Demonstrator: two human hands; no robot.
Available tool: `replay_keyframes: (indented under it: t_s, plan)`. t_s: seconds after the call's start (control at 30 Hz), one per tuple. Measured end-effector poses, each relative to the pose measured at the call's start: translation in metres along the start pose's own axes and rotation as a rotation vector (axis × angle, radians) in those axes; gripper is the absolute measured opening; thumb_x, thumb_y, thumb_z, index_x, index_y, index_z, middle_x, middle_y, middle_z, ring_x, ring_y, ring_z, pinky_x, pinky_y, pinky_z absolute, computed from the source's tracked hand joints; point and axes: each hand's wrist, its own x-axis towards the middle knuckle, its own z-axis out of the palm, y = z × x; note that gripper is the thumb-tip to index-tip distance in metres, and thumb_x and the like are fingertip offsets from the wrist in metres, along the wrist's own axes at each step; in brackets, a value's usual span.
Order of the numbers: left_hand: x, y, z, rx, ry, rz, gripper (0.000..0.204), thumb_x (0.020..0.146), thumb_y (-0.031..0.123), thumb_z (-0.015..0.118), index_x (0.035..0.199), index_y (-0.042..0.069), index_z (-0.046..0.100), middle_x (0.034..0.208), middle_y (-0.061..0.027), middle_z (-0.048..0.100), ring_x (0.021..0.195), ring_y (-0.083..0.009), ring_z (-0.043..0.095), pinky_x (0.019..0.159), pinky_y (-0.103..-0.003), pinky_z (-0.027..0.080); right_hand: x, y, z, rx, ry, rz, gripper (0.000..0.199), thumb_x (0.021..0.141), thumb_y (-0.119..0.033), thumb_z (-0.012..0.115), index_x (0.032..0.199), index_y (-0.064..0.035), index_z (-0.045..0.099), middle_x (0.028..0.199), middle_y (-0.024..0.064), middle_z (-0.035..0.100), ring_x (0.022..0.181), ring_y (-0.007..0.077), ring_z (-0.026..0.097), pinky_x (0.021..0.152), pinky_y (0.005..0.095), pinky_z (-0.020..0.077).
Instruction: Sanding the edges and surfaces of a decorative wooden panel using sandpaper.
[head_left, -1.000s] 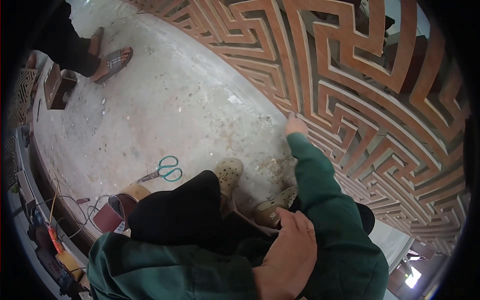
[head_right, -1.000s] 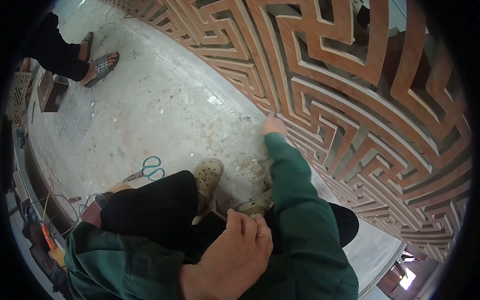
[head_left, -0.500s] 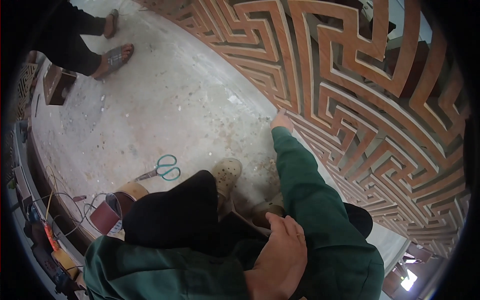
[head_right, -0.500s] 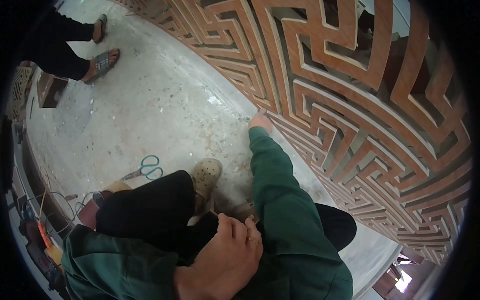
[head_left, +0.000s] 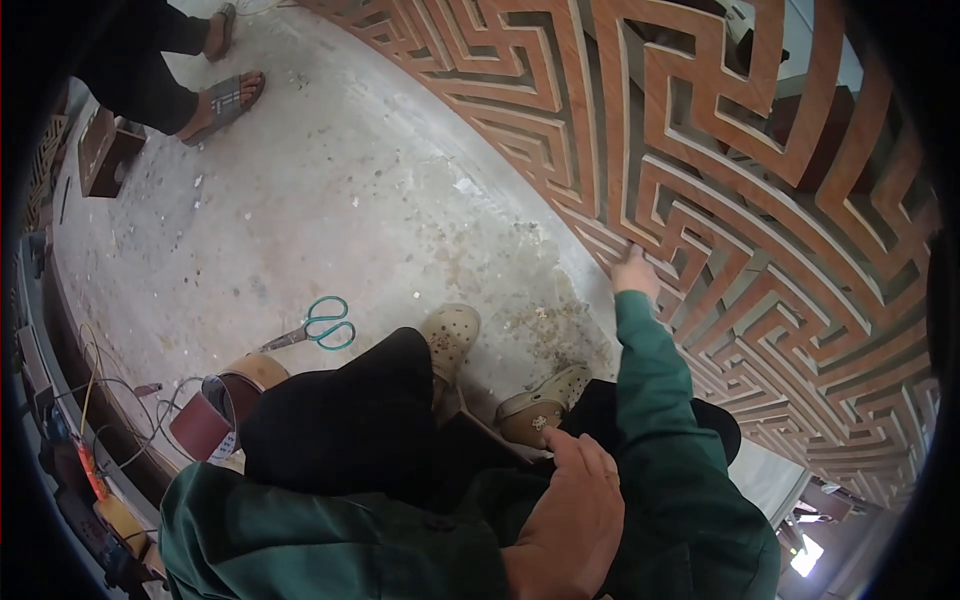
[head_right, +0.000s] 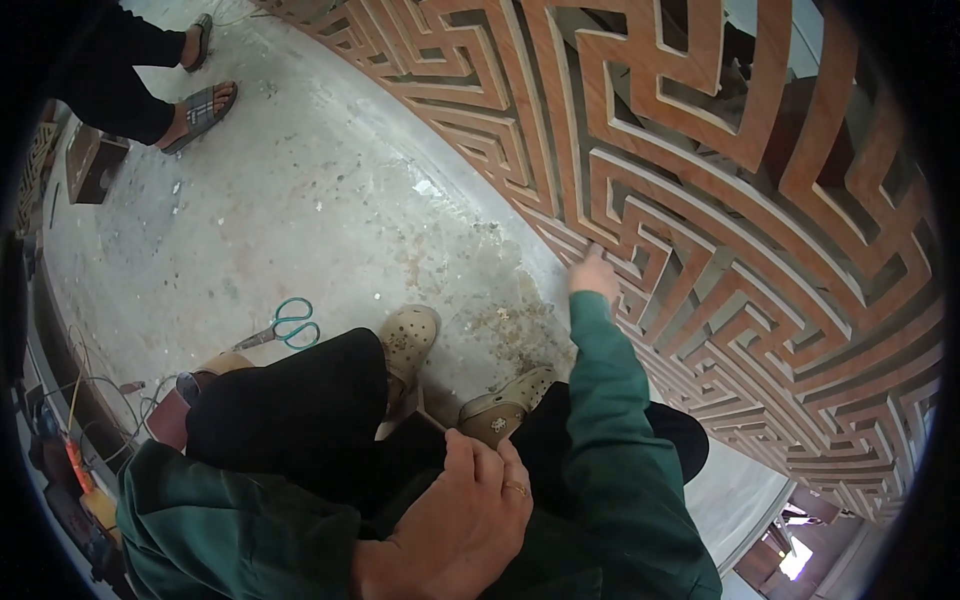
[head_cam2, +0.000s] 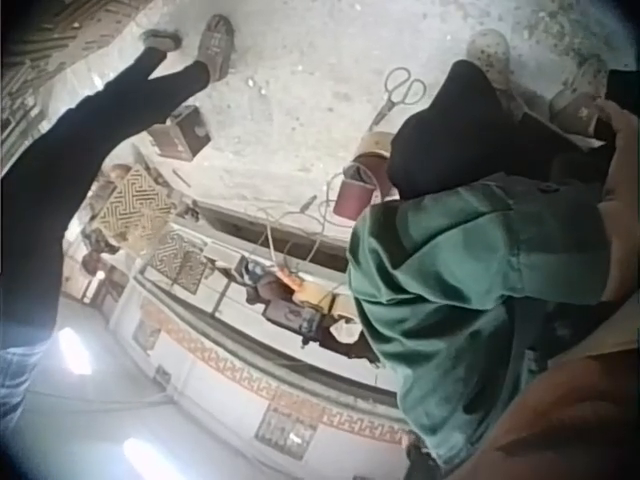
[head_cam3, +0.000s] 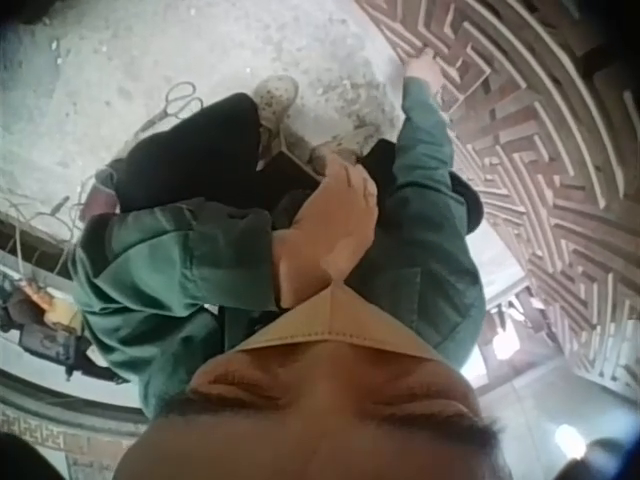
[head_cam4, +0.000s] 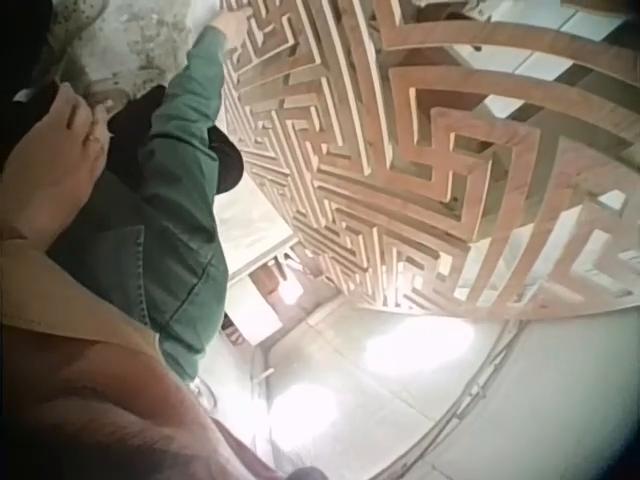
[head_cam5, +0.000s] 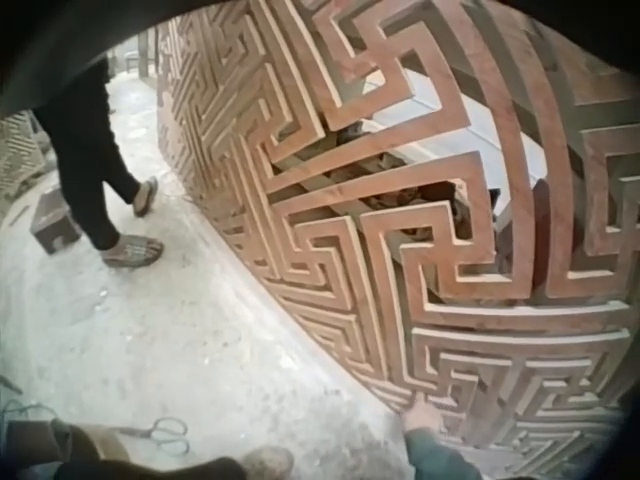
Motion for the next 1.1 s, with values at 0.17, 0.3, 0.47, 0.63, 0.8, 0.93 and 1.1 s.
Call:
replay_keyframes:
  t_s: [0.17, 0.3, 0.47, 0.63, 0.8, 0.93, 1.1]
  plan:
    - [0.004, 0.000, 0.003, 0.032, -0.018, -0.016, 0.038, 0.088, 0.018, 0.046, 0.116, -0.002, 0.061, 0.113, -0.0196, 0.058, 0.105, -0.0336, 0.054, 0.092, -0.053, 0.038, 0.035, -0.080, 0.058, 0.099, -0.002, -0.124, 0.034, 0.087, -0.017, 0.043, 0.116, -0.0024, 0.052, 0.097, 0.0230, 0.066, 0.091, 0.0365, 0.065, 0.078, 0.0473, 0.0513]
    - [0.015, -0.006, 0.001, -0.006, -0.042, -0.025, 0.037, 0.087, 0.017, 0.046, 0.114, -0.005, 0.060, 0.107, -0.0189, 0.059, 0.100, -0.0322, 0.055, 0.091, -0.053, 0.039, 0.046, -0.104, 0.076, 0.142, -0.004, -0.174, 0.035, 0.088, -0.018, 0.043, 0.119, -0.0042, 0.052, 0.095, 0.0222, 0.067, 0.090, 0.0360, 0.066, 0.077, 0.0478, 0.0508]
    - [0.020, -0.005, -0.009, -0.035, -0.123, -0.028, 0.041, 0.087, 0.019, 0.046, 0.116, -0.007, 0.059, 0.108, -0.0173, 0.059, 0.098, -0.0309, 0.056, 0.090, -0.053, 0.041, 0.018, -0.026, 0.032, -0.054, -0.008, -0.265, 0.042, 0.087, -0.018, 0.042, 0.128, -0.0119, 0.048, 0.090, 0.0206, 0.068, 0.085, 0.0375, 0.066, 0.073, 0.0495, 0.0511]
    - [0.006, -0.010, -0.001, 0.047, 0.016, 0.102, 0.040, 0.086, 0.017, 0.047, 0.117, -0.006, 0.057, 0.116, -0.0246, 0.058, 0.097, -0.0362, 0.058, 0.087, -0.051, 0.042, -0.021, 0.052, -0.033, -0.064, 0.022, -0.048, 0.047, 0.084, -0.018, 0.045, 0.131, -0.0114, 0.046, 0.092, 0.0224, 0.067, 0.086, 0.0399, 0.066, 0.074, 0.0516, 0.0508]
    - [0.004, 0.002, 0.007, -0.009, 0.066, -0.057, 0.032, 0.085, 0.015, 0.047, 0.104, -0.005, 0.062, 0.096, -0.0162, 0.060, 0.093, -0.0289, 0.055, 0.088, -0.048, 0.040, -0.011, 0.026, -0.010, 0.011, 0.028, 0.010, 0.048, 0.083, -0.017, 0.047, 0.130, -0.0105, 0.046, 0.093, 0.0233, 0.067, 0.086, 0.0400, 0.066, 0.076, 0.0505, 0.0511]
    - [0.008, 0.002, 0.006, -0.004, 0.094, -0.068, 0.031, 0.084, 0.015, 0.048, 0.103, -0.006, 0.062, 0.093, -0.0158, 0.061, 0.091, -0.0281, 0.055, 0.085, -0.045, 0.041, 0.020, -0.035, 0.041, 0.119, 0.043, -0.057, 0.035, 0.085, -0.017, 0.044, 0.119, -0.0091, 0.051, 0.094, 0.0227, 0.067, 0.088, 0.0392, 0.066, 0.077, 0.0503, 0.0507]
    - [0.016, -0.006, 0.001, 0.023, -0.061, 0.049, 0.039, 0.085, 0.018, 0.049, 0.113, -0.005, 0.060, 0.106, -0.0187, 0.060, 0.095, -0.0310, 0.057, 0.088, -0.051, 0.042, 0.031, -0.065, 0.051, 0.101, -0.006, -0.149, 0.027, 0.087, -0.016, 0.043, 0.110, -0.0068, 0.054, 0.095, 0.0230, 0.066, 0.090, 0.0382, 0.065, 0.078, 0.0499, 0.0502]
